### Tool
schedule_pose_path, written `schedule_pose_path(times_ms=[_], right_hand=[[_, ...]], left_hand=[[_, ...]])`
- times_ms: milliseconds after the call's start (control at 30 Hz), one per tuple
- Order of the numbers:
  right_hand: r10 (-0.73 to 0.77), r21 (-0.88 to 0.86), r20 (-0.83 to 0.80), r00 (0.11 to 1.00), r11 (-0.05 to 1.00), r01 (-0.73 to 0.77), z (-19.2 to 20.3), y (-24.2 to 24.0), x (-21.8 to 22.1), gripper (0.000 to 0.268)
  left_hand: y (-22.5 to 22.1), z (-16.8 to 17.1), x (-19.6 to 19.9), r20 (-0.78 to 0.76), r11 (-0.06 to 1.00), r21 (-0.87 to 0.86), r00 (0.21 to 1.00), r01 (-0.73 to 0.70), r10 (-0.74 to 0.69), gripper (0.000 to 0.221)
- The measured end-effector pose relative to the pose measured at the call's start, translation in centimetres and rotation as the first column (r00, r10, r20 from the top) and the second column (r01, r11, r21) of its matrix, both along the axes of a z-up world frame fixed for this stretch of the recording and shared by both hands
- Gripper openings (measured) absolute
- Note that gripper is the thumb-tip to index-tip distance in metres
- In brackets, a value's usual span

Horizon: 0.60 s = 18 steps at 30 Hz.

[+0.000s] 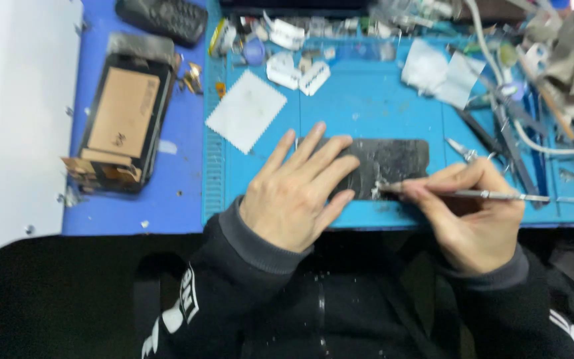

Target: Scraping off residue or glue from a mobile phone screen using a handheld tool on a repair bench.

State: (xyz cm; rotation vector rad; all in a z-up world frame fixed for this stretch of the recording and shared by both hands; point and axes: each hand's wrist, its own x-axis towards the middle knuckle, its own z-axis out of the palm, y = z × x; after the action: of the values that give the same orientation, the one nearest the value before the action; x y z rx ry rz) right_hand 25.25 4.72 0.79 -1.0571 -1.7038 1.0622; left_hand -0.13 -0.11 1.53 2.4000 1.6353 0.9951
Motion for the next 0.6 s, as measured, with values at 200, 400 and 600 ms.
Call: schedule_pose_path(times_ms=[200,400,600], right_hand=[[-0.017,-0.031,-0.037,0.999,0.999,0.015,0.0,0.6,-0.8,0.023],[-0.006,-0.053,-0.055,0.998,0.999,0.003,-0.9,0.9,0.3,0.022],[-0.001,-0.083,-0.026,1.000,0.997,-0.002,-0.4,1.0,0.1,0.021]], left_hand=[[0.0,-0.1,0.2,0.040,0.999,-0.037,0.999,0.003,-0.002,0.040],[0.2,-0.1,0.3,0.025,0.998,-0.065,1.000,0.003,-0.001,0.040],[0.3,-0.4,0.3,0.016,0.997,-0.078,1.000,-0.002,0.003,0.040]])
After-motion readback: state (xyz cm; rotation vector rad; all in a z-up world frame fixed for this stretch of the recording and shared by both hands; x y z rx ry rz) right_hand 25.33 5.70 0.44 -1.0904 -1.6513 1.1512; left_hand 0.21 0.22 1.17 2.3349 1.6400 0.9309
